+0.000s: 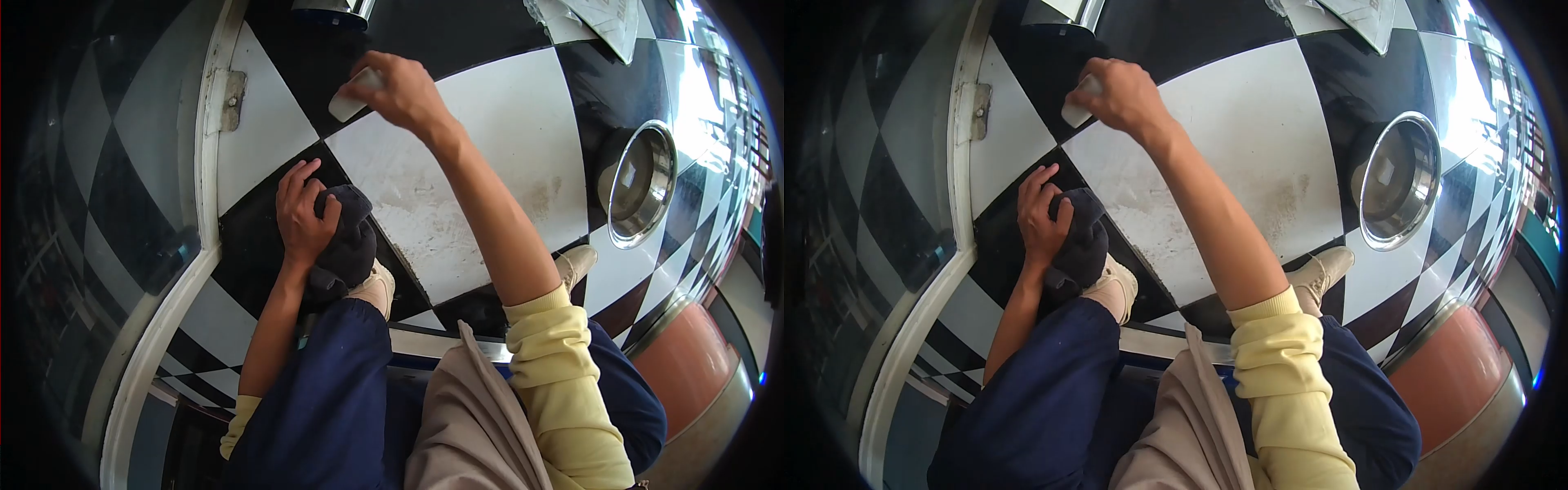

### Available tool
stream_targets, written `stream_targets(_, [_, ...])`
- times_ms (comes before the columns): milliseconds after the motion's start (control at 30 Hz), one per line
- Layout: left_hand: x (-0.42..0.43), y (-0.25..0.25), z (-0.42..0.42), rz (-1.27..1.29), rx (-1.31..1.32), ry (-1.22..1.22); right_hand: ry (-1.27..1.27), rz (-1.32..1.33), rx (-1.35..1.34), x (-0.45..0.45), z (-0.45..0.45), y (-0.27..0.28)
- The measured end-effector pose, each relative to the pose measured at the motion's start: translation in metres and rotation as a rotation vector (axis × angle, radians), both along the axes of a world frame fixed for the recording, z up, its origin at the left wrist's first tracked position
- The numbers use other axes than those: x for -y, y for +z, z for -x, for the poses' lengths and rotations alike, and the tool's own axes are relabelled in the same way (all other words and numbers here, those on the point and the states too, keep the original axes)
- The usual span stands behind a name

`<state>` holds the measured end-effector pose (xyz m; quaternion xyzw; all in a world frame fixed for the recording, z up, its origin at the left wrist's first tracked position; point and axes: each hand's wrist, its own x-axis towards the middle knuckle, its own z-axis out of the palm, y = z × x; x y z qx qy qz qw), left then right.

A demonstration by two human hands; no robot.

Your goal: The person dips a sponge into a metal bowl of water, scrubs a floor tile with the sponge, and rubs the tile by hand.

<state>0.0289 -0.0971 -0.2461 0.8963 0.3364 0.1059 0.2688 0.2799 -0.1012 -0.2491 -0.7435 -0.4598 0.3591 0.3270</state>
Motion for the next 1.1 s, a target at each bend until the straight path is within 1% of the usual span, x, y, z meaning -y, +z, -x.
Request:
stream_targets(67, [-0.001, -0.001, -0.001, 0.002, -0.001, -0.005, 0.139, -0.018, 0.023, 0.003, 0.013, -0.003])
stream_targets(100, [0.000, 0.000, -0.002, 0.003, -0.006, -0.002, 0.272, 0.001, -0.003, 0.007, 0.025, -0.003])
stream_targets(133, [0.001, 0.001, -0.002, 0.002, -0.012, 0.002, 0.303, -0.069, 0.036, 0.011, 0.035, -0.001])
stream_targets(200, [0.000, 0.002, -0.002, 0.001, -0.019, 0.007, 0.229, -0.025, -0.011, 0.008, 0.023, -0.006])
stream_targets(300, [0.000, 0.002, -0.001, 0.011, -0.020, 0.004, -0.154, 0.003, -0.128, 0.008, -0.004, 0.003])
stream_targets(400, [0.000, 0.000, -0.001, 0.006, -0.021, 0.002, 0.130, -0.073, 0.002, 0.015, 0.020, -0.013])
stream_targets(433, [0.000, 0.000, -0.001, 0.002, -0.031, 0.005, 0.208, -0.059, -0.062, 0.020, 0.027, -0.008])
stream_targets(533, [0.000, 0.000, 0.000, 0.007, -0.032, 0.010, 0.176, 0.003, -0.042, 0.018, 0.006, -0.003])
stream_targets(600, [0.001, 0.001, 0.001, 0.018, -0.031, 0.015, -0.057, 0.025, -0.066, 0.019, -0.013, 0.003])
stream_targets(667, [0.001, 0.003, -0.001, 0.023, -0.032, 0.020, 0.080, -0.014, 0.011, 0.024, -0.006, 0.001])
stream_targets(733, [0.001, 0.004, 0.000, 0.021, -0.030, 0.021, 0.407, 0.103, -0.048, 0.029, 0.010, 0.004])
stream_targets(767, [0.000, 0.004, 0.001, 0.019, -0.030, 0.024, 0.528, 0.152, -0.044, 0.032, 0.015, 0.007])
stream_targets(867, [0.001, 0.003, 0.003, 0.052, -0.040, 0.054, 0.383, 0.093, -0.046, 0.024, 0.006, 0.005])
stream_targets(900, [0.002, 0.004, 0.003, 0.065, -0.022, 0.069, 0.242, -0.023, -0.006, 0.022, 0.000, 0.004])
stream_targets(933, [0.002, 0.004, 0.003, 0.076, -0.003, 0.084, 0.202, -0.051, 0.006, 0.019, -0.002, 0.006])
stream_targets(1000, [0.001, 0.005, 0.002, 0.101, 0.027, 0.110, 0.410, 0.086, -0.039, 0.017, 0.006, 0.010])
stream_targets(1033, [0.002, 0.005, 0.004, 0.114, 0.039, 0.128, 0.594, 0.218, -0.057, 0.017, 0.011, 0.020])
stream_targets(1067, [0.002, 0.005, 0.006, 0.126, 0.051, 0.149, 0.728, 0.167, 0.001, 0.023, 0.021, 0.016])
stream_targets(1100, [0.002, 0.005, 0.007, 0.113, 0.059, 0.157, 0.732, 0.150, 0.007, 0.024, 0.021, 0.017])
